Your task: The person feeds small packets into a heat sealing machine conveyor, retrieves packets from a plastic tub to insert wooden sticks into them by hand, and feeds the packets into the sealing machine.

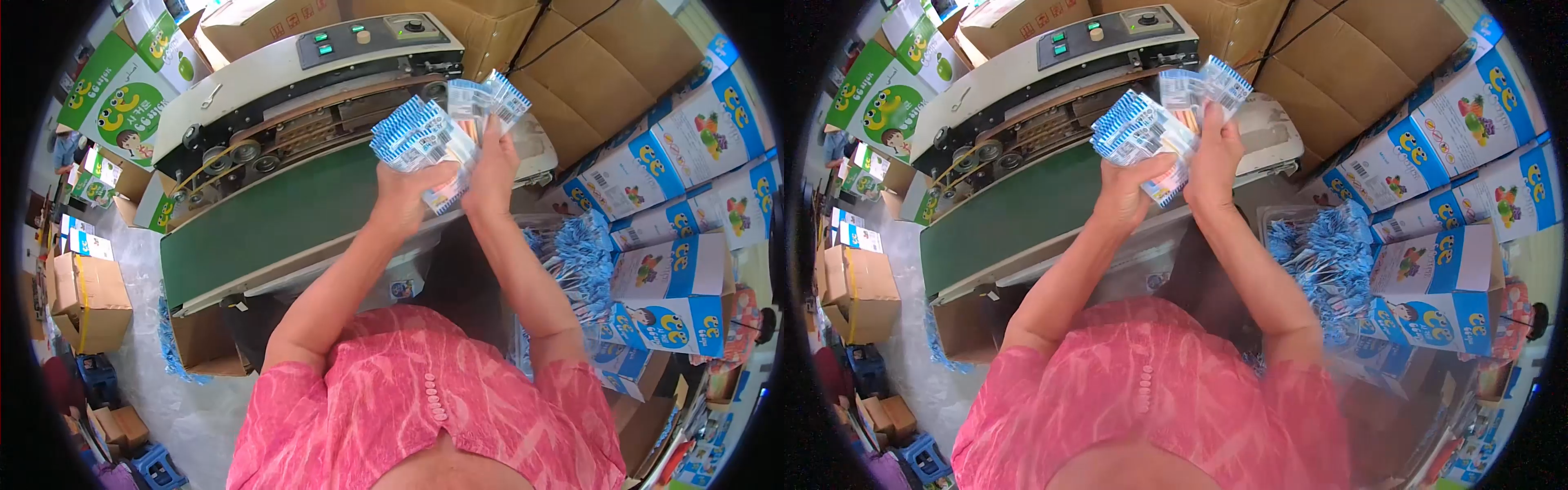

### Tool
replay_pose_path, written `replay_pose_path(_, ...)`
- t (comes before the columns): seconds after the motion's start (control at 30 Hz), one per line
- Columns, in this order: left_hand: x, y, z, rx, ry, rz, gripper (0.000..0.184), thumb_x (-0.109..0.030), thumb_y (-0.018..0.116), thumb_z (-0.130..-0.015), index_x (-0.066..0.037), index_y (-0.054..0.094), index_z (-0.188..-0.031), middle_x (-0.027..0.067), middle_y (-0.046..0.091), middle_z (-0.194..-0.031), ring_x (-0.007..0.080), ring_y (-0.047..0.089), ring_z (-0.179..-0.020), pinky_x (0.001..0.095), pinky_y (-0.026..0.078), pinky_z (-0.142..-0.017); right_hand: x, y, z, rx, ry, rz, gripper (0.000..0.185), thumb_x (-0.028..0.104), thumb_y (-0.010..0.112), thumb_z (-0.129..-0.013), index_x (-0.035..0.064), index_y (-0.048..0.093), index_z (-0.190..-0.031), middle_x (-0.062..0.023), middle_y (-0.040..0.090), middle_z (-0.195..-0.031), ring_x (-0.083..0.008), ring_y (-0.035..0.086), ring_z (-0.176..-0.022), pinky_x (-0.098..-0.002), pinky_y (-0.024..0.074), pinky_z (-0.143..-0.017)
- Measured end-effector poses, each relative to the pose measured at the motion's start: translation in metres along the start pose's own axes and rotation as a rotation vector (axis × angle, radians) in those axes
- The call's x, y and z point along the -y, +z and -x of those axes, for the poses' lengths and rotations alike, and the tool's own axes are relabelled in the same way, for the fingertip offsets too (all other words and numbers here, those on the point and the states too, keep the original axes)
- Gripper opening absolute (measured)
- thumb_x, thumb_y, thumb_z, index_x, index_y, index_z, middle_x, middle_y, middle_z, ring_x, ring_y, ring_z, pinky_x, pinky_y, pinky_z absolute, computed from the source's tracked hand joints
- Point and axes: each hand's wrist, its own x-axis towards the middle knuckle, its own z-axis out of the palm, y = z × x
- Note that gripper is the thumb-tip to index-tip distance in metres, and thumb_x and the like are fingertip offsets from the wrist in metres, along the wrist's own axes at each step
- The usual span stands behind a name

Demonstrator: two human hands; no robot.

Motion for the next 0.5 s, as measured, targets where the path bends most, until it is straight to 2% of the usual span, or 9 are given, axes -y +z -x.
replay_pose_path(0.1,-0.011,-0.004,-0.005,0.061,0.005,-0.023,0.048,0.009,0.072,-0.064,0.000,0.058,-0.109,0.0079,0.065,-0.099,0.0182,0.065,-0.086,0.0325,0.053,-0.077,0.005,0.009,-0.004,-0.009,-0.313,0.014,0.028,0.024,0.051,-0.096,-0.0015,0.060,-0.101,-0.0030,0.063,-0.094,-0.0071,0.056,-0.077,-0.0235,0.0456,-0.068)
replay_pose_path(0.13,-0.015,-0.005,-0.006,0.087,0.003,-0.046,0.048,0.009,0.072,-0.064,0.000,0.059,-0.109,0.0076,0.065,-0.099,0.0180,0.065,-0.087,0.0324,0.053,-0.077,0.005,0.007,-0.006,-0.016,-0.313,0.014,0.028,0.024,0.051,-0.096,-0.0015,0.060,-0.101,-0.0030,0.063,-0.094,-0.0071,0.056,-0.077,-0.0235,0.0456,-0.068)
replay_pose_path(0.23,-0.019,-0.008,-0.003,0.087,-0.003,-0.130,0.050,0.008,0.073,-0.064,0.000,0.059,-0.110,0.0076,0.065,-0.100,0.0180,0.064,-0.088,0.0326,0.052,-0.078,0.005,-0.002,-0.014,0.186,-0.358,0.252,0.025,0.022,0.051,-0.096,-0.0009,0.060,-0.102,-0.0021,0.063,-0.092,-0.0055,0.056,-0.076,-0.0221,0.0460,-0.066)
replay_pose_path(0.4,-0.019,-0.007,0.005,0.116,-0.005,-0.265,0.052,0.007,0.073,-0.064,-0.001,0.058,-0.113,0.0079,0.065,-0.103,0.0176,0.064,-0.091,0.0327,0.052,-0.080,0.011,-0.011,-0.022,0.209,-0.442,0.357,0.025,0.021,0.051,-0.096,-0.0015,0.061,-0.100,-0.0013,0.063,-0.087,-0.0043,0.055,-0.075,-0.0199,0.0444,-0.064)
replay_pose_path(0.5,-0.027,-0.006,0.013,0.153,-0.030,-0.133,0.056,0.008,0.073,-0.063,-0.002,0.056,-0.115,0.0078,0.064,-0.104,0.0175,0.063,-0.091,0.0323,0.051,-0.081,0.013,-0.018,-0.032,0.098,-0.472,0.277,0.026,0.021,0.051,-0.096,-0.0021,0.061,-0.100,-0.0011,0.063,-0.087,-0.0038,0.055,-0.075,-0.0195,0.0439,-0.065)
